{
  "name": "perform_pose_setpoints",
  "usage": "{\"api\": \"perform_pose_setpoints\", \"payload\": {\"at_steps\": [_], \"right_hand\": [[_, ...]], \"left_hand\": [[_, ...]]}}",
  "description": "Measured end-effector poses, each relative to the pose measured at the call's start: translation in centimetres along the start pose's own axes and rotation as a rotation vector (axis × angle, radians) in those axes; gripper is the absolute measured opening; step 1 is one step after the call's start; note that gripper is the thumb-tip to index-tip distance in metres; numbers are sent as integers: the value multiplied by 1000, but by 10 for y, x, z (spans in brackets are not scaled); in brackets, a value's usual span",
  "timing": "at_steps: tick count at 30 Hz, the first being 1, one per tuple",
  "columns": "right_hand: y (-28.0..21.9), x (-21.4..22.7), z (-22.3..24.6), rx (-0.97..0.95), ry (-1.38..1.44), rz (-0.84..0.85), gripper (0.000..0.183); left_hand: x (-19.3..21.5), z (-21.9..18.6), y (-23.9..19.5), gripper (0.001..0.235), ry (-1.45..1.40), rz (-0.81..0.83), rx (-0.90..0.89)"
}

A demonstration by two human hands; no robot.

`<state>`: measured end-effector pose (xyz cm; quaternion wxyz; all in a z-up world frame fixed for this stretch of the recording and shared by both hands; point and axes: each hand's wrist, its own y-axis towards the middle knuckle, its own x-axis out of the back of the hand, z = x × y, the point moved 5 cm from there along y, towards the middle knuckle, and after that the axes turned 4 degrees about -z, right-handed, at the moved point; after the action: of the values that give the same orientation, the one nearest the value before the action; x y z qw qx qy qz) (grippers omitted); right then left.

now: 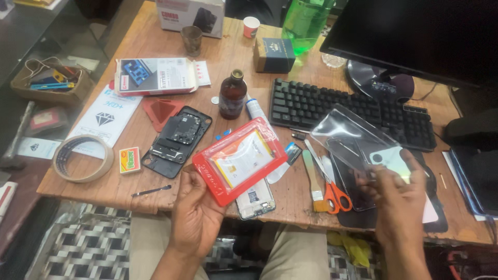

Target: The person works on a disassembled smartphone, applying adhesive strips to the internal frame and placing a battery into the chassis. They handle the phone, adhesive, and battery while seated at a cluttered workbench.

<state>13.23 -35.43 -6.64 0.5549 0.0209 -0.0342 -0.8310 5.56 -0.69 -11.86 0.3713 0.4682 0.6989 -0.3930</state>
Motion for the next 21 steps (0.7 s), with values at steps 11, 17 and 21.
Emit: {"api": "perform_pose_setpoints", "payload": {"at_steps": [11, 17, 21], "right_hand": [[-37, -109, 100, 156, 78, 353, 92], [13, -233, 137, 205, -112, 832, 72], [44, -324, 120, 84, -206, 1107, 50]], "left_hand": [[11, 0, -4, 9, -40, 70, 11], [10, 6, -5, 20, -36, 19, 27], [2, 7, -6, 22, -50, 51, 14]]}}
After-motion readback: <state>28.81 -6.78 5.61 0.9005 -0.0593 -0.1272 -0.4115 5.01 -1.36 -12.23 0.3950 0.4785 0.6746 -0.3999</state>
